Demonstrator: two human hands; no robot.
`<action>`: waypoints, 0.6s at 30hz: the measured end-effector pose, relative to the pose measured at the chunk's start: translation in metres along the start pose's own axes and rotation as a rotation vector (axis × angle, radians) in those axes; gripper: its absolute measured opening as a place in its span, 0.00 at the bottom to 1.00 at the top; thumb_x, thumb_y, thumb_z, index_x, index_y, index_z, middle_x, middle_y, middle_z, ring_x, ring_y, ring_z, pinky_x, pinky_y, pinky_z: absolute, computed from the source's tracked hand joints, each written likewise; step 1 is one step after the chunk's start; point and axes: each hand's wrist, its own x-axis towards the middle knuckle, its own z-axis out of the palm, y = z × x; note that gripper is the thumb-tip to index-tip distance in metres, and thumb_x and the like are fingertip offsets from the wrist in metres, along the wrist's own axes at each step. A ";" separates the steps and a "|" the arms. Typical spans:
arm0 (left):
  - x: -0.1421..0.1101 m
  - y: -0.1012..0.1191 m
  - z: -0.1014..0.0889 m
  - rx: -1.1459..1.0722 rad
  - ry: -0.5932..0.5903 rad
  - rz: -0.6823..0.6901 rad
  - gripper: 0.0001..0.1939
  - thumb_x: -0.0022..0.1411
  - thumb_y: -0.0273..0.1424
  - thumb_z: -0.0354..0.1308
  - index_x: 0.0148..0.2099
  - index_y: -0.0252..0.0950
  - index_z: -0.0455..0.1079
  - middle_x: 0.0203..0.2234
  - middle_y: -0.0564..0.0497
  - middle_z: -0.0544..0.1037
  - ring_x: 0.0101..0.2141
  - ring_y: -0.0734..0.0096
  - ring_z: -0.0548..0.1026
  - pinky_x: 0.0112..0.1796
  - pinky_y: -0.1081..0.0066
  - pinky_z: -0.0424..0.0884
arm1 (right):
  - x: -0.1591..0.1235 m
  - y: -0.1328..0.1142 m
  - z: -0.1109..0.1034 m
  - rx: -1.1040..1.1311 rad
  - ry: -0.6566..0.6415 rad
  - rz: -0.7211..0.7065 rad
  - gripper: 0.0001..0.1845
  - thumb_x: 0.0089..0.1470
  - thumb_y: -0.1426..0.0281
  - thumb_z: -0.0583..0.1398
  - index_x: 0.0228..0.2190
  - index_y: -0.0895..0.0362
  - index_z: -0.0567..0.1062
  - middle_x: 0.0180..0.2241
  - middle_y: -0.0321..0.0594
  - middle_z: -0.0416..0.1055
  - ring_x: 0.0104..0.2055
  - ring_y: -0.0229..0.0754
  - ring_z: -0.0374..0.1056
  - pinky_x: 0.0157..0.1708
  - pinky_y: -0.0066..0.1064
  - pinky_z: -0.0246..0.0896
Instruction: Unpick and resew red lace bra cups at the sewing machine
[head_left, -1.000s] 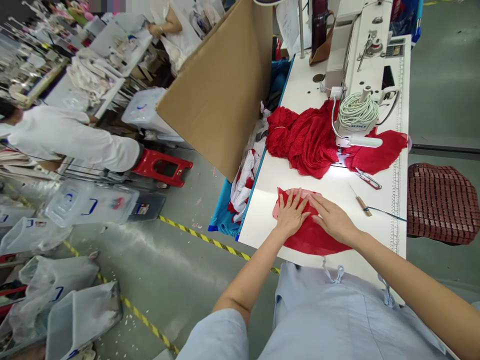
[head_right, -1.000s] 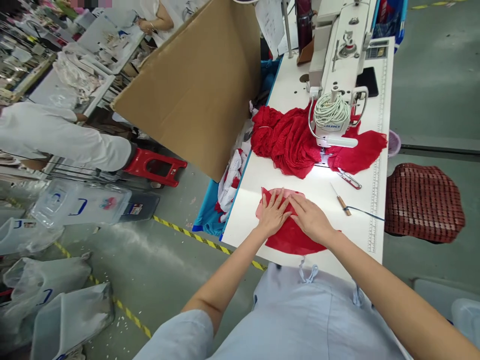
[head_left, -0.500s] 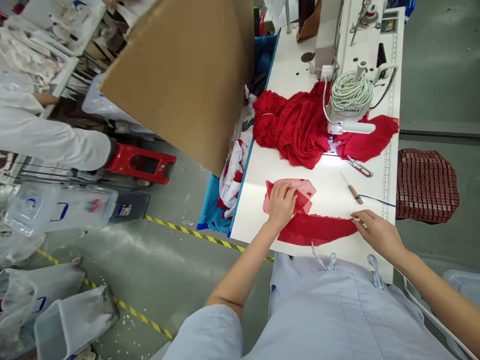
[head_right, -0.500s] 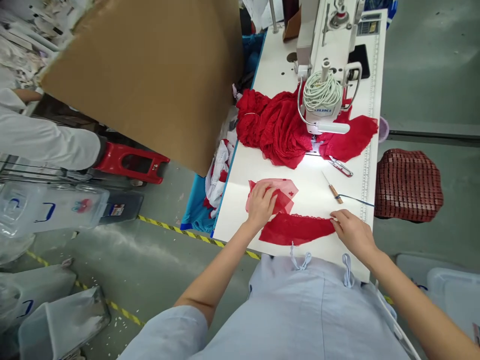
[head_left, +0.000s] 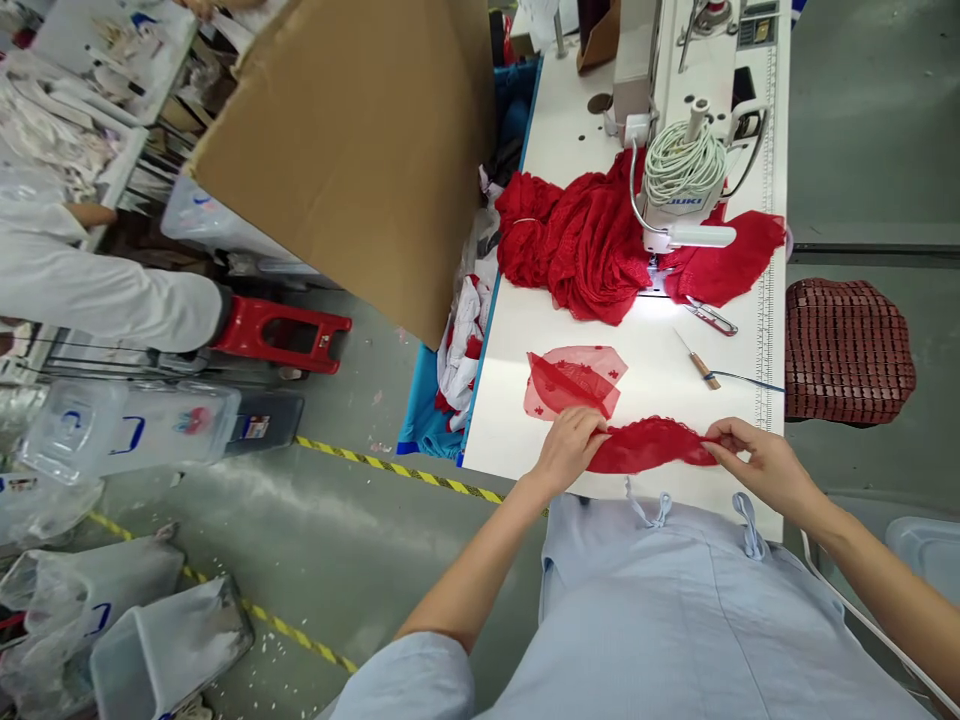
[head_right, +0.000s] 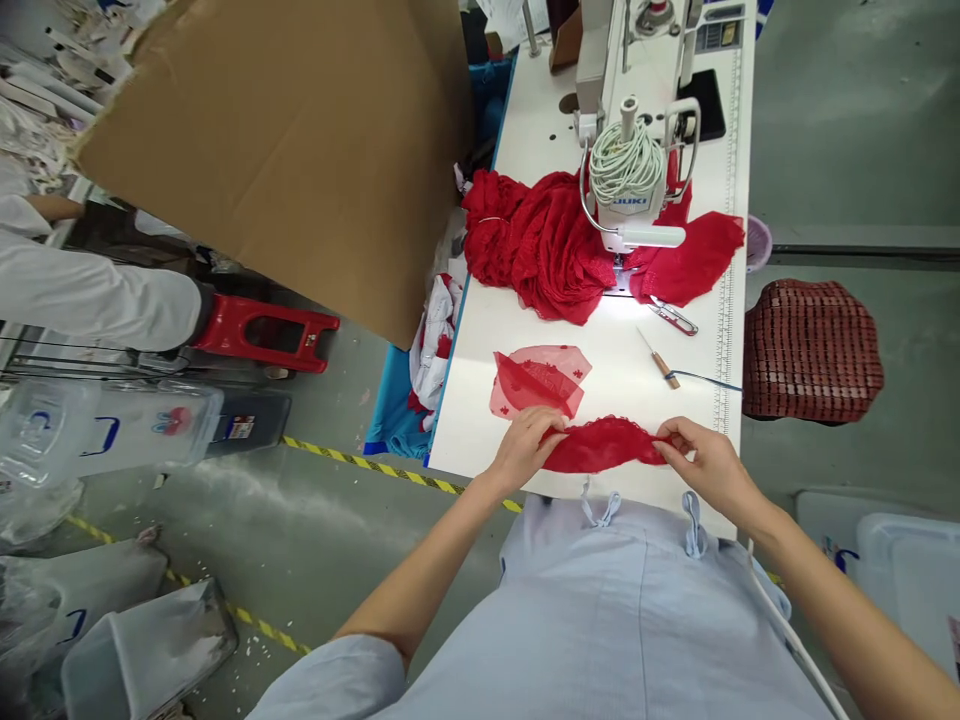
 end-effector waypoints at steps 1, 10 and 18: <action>-0.008 0.002 -0.006 -0.108 -0.004 -0.002 0.04 0.69 0.28 0.53 0.39 0.39 0.68 0.37 0.50 0.78 0.39 0.68 0.73 0.42 0.67 0.68 | -0.005 -0.004 -0.004 0.051 -0.033 0.027 0.16 0.58 0.52 0.57 0.34 0.52 0.74 0.26 0.39 0.73 0.29 0.43 0.67 0.26 0.32 0.63; -0.046 0.003 -0.029 -0.229 -0.348 -0.188 0.08 0.69 0.31 0.52 0.37 0.38 0.68 0.31 0.55 0.77 0.31 0.73 0.73 0.33 0.74 0.67 | -0.010 0.003 0.012 -0.067 -0.380 0.064 0.19 0.58 0.53 0.54 0.29 0.53 0.74 0.25 0.36 0.71 0.25 0.39 0.63 0.26 0.32 0.61; 0.008 0.003 0.016 0.335 -0.184 -0.196 0.09 0.68 0.24 0.52 0.47 0.36 0.70 0.40 0.43 0.77 0.40 0.59 0.76 0.37 0.64 0.68 | -0.007 0.013 0.038 -0.452 -0.076 0.110 0.09 0.55 0.66 0.54 0.26 0.53 0.72 0.46 0.48 0.69 0.46 0.54 0.66 0.25 0.34 0.52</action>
